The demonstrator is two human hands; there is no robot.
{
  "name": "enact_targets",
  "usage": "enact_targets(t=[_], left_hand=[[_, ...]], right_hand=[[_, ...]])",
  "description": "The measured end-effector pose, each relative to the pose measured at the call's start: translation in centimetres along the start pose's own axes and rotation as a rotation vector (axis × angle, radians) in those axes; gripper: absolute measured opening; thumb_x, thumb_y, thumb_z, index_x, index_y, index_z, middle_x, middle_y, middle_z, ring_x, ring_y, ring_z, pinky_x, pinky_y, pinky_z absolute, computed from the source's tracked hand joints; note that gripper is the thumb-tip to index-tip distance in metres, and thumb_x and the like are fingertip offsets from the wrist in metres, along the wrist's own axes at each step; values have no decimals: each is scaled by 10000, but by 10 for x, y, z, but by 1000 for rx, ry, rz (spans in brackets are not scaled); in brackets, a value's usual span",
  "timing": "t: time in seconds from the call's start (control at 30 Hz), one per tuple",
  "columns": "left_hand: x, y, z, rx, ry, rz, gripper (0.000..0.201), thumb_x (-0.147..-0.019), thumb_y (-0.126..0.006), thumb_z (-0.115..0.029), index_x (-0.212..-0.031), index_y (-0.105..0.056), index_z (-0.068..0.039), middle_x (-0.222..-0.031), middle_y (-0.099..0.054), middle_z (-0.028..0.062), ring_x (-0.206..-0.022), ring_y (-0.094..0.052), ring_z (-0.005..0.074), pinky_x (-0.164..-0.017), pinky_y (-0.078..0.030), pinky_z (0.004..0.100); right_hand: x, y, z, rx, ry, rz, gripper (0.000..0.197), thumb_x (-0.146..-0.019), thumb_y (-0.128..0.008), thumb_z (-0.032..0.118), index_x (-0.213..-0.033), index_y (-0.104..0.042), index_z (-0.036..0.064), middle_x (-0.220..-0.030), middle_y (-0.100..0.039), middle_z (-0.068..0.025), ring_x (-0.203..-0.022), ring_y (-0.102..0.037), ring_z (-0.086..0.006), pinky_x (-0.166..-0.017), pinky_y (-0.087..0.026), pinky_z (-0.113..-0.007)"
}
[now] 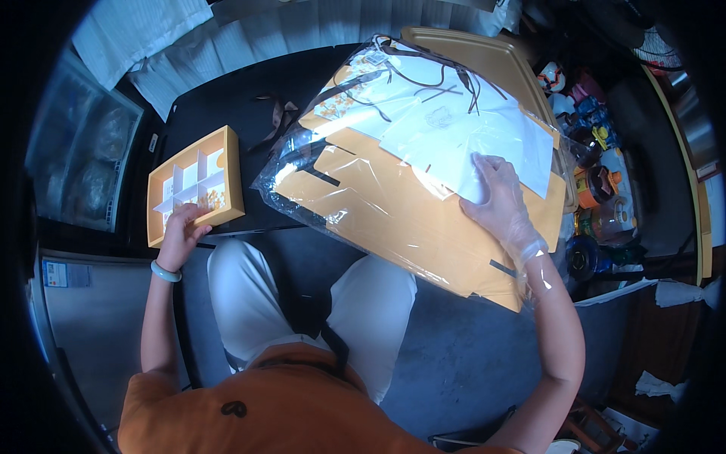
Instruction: The person assembles cardboard boxes by folding them and inserting paper dividers, then places a packaged pastry into one of the slots.
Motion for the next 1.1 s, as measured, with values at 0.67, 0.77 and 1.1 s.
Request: enact_targets(t=[0.67,0.77,1.1], left_hand=[[-17,3,8,-76,12,-103,209,-735,-730,-35,-832,-584,79,-742,-580,217,-654,-550,364,-623,-450,369],[-21,4,7,-120,67,-76,216,-731,-732,-38,-831,-583,82,-724,-563,223,-633,-529,361,-610,-441,368],[-33,3,-5,-141,54,-98,198,-769,-711,-78,-842,-607,73,-716,-589,254,-654,-579,396,-614,-453,395]], right_hand=[[19,49,-75,-166,-355,-106,600,-800,-716,264,-1304,-493,25,-1307,-498,-177,-1222,-477,-326,-1001,-408,-392],[33,61,-104,115,-484,43,555,-848,-663,294,-1312,-500,39,-1357,-462,-194,-1279,-434,-295,-1053,-367,-372],[77,65,-129,107,-546,-108,550,-815,-678,215,-1260,-518,-65,-1228,-560,-228,-1133,-559,-303,-953,-433,-338]])
Point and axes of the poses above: each hand's wrist, its own x-axis away from the middle knuckle, its own y-axis out of the back of the hand, z = x × y, the point moved 5 cm from there along -x, towards the middle knuckle
